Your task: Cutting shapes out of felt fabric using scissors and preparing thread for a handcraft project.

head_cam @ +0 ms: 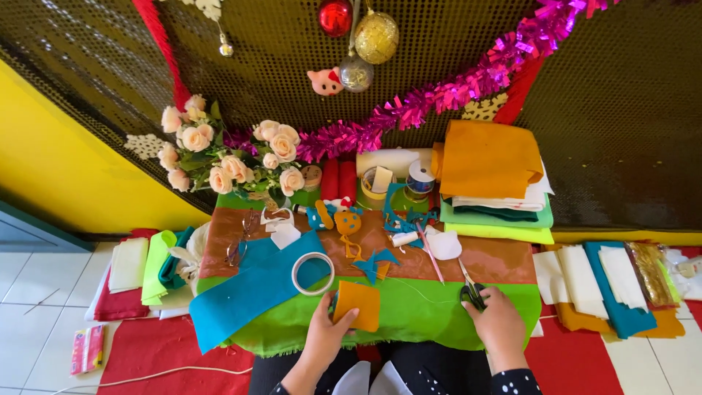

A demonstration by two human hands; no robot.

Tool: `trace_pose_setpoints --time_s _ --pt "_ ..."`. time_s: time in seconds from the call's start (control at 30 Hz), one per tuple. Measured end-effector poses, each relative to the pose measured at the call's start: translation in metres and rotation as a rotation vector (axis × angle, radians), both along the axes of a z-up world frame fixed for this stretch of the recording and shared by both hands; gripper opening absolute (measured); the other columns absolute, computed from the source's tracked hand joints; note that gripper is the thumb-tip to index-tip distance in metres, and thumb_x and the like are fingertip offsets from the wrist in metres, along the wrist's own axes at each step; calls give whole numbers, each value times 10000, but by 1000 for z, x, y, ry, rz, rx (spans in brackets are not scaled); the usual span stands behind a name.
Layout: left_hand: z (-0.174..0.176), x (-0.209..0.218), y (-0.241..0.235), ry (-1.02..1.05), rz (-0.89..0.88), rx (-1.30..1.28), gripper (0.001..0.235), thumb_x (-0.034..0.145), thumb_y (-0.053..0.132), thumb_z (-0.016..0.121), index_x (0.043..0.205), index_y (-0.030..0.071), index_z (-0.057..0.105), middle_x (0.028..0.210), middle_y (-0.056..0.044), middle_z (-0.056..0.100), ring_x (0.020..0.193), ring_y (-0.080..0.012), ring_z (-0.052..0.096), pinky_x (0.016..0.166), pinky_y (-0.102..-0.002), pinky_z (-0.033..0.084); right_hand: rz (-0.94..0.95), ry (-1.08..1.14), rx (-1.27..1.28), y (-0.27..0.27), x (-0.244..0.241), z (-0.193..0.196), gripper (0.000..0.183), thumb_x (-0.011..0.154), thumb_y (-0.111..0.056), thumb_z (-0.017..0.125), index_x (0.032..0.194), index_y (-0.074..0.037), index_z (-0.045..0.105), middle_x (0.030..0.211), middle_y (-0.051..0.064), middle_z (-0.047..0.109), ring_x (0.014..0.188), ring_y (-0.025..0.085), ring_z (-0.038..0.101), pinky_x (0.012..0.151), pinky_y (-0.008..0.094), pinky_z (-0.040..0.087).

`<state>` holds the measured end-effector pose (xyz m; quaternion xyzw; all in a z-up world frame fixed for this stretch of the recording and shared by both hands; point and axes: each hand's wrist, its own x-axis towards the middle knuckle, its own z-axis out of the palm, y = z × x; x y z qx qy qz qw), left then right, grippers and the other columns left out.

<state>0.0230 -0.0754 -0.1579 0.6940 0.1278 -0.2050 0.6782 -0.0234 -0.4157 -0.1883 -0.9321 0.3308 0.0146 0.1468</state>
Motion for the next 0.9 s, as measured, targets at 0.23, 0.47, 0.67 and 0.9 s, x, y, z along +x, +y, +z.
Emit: trace_pose_setpoints --time_s 0.23,0.47,0.67,0.9 --pt "-21 18 -12 -378 -183 570 618 861 221 747 1415 168 480 1316 -101 645 1135 -280 693 931 -390 570 -14 131 -22 -14 8 3 392 871 -458 732 1173 -209 711 1052 -39 775 925 173 732 780 300 561" --pt "-48 29 -5 -608 -112 720 299 763 166 832 1009 113 670 1132 -52 577 1097 -262 559 946 -363 509 -21 280 28 -9 10 52 418 893 -453 698 1200 -170 726 1047 -30 801 897 145 763 720 272 583" --pt "-14 30 0 -486 -33 382 152 835 106 761 941 80 654 913 -27 683 827 -164 624 771 -291 539 -132 207 196 -39 -13 51 485 869 -425 712 1249 -123 723 1142 37 814 993 208 790 801 303 605" --pt "47 16 11 18 222 -582 125 973 -41 603 1060 -29 514 1052 -197 586 930 -262 607 768 -399 547 -364 -232 470 -8 -34 131 416 765 -230 928 977 75 739 775 205 726 731 292 659 624 342 433"
